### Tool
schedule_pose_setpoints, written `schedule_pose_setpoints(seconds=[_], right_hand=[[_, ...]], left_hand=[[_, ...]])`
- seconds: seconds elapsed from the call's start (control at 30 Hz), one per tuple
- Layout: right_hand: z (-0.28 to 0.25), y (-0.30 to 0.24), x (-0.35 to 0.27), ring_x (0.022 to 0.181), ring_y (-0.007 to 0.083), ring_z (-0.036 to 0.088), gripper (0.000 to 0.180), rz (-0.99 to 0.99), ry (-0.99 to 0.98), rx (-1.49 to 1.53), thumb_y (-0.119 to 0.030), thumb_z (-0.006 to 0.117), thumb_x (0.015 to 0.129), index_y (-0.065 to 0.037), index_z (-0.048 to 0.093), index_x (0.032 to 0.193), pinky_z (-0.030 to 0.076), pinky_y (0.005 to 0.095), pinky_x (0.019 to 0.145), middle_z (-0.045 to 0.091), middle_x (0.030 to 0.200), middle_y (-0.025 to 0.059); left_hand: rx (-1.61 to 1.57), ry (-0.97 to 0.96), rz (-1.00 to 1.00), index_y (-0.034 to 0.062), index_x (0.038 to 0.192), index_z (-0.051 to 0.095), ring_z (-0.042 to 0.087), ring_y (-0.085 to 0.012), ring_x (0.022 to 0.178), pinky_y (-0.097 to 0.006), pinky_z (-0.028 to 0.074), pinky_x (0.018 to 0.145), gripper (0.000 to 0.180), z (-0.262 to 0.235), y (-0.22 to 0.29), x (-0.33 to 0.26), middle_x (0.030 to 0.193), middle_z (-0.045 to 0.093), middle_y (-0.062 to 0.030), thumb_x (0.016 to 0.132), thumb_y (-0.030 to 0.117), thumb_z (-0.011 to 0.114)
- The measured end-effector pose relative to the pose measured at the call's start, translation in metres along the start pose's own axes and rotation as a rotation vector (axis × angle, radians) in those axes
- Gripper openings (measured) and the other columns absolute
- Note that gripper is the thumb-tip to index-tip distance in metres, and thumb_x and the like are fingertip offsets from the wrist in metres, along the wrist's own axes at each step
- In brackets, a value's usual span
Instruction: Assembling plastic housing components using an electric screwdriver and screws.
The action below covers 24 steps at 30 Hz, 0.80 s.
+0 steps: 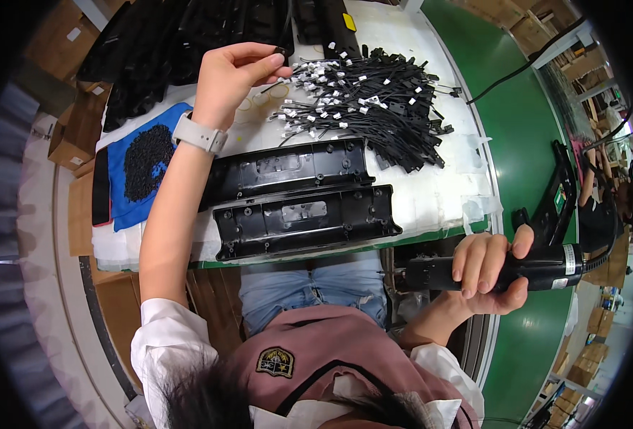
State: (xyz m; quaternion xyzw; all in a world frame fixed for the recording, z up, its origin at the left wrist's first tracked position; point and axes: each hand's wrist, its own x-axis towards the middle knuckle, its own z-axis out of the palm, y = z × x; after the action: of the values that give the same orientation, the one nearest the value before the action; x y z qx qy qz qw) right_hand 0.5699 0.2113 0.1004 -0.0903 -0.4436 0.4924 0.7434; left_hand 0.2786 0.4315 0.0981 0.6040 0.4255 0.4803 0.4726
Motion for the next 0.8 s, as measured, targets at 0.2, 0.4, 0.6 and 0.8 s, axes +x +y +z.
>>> schedule_pose_setpoints(seconds=[0.2,0.4,0.6,0.8], right_hand=[[0.023,0.009,0.028,0.039,0.011,0.056,0.032,0.026,-0.153,0.21,-0.017,0.069,0.085,-0.008,0.041,0.099,0.048,0.0235,0.041,0.058,0.055,0.0027],[0.046,0.031,0.077,0.039,0.015,0.057,0.037,0.227,-0.532,0.32,-0.016,0.074,0.083,-0.007,0.042,0.099,0.05,0.0268,0.041,0.061,0.055,0.0052],[0.069,0.078,0.121,0.039,0.0108,0.054,0.044,0.23,-0.664,0.176,-0.027,0.076,0.082,-0.012,0.04,0.104,0.045,0.0219,0.039,0.056,0.051,-0.0029],[0.06,0.132,0.157,0.042,0.0115,0.054,0.042,0.355,-0.648,0.056,-0.025,0.075,0.082,-0.011,0.042,0.104,0.046,0.0232,0.043,0.057,0.055,-0.0013]], left_hand=[[0.346,-0.018,0.168,-0.0006,0.084,0.072,0.067,-0.0113,0.066,-0.022,0.052,0.061,0.01,-0.014,0.002,-0.048,0.074,0.071,-0.0082,0.076,0.006,0.073],[0.72,-0.223,0.372,0.0014,0.074,0.068,0.06,-0.0201,0.061,-0.027,0.044,0.052,0.011,-0.015,-0.012,-0.087,0.072,0.062,-0.0059,0.067,0.001,0.077],[0.839,-0.286,0.371,0.0019,0.07,0.064,0.056,-0.0236,0.075,-0.033,0.046,0.061,0.015,-0.012,-0.02,-0.085,0.07,0.058,-0.0056,0.063,0.006,0.077],[0.736,-0.292,0.408,0.0058,0.068,0.062,0.055,-0.0255,0.079,-0.036,0.045,0.068,0.015,-0.014,-0.036,-0.085,0.073,0.056,-0.0057,0.066,0.013,0.075]])
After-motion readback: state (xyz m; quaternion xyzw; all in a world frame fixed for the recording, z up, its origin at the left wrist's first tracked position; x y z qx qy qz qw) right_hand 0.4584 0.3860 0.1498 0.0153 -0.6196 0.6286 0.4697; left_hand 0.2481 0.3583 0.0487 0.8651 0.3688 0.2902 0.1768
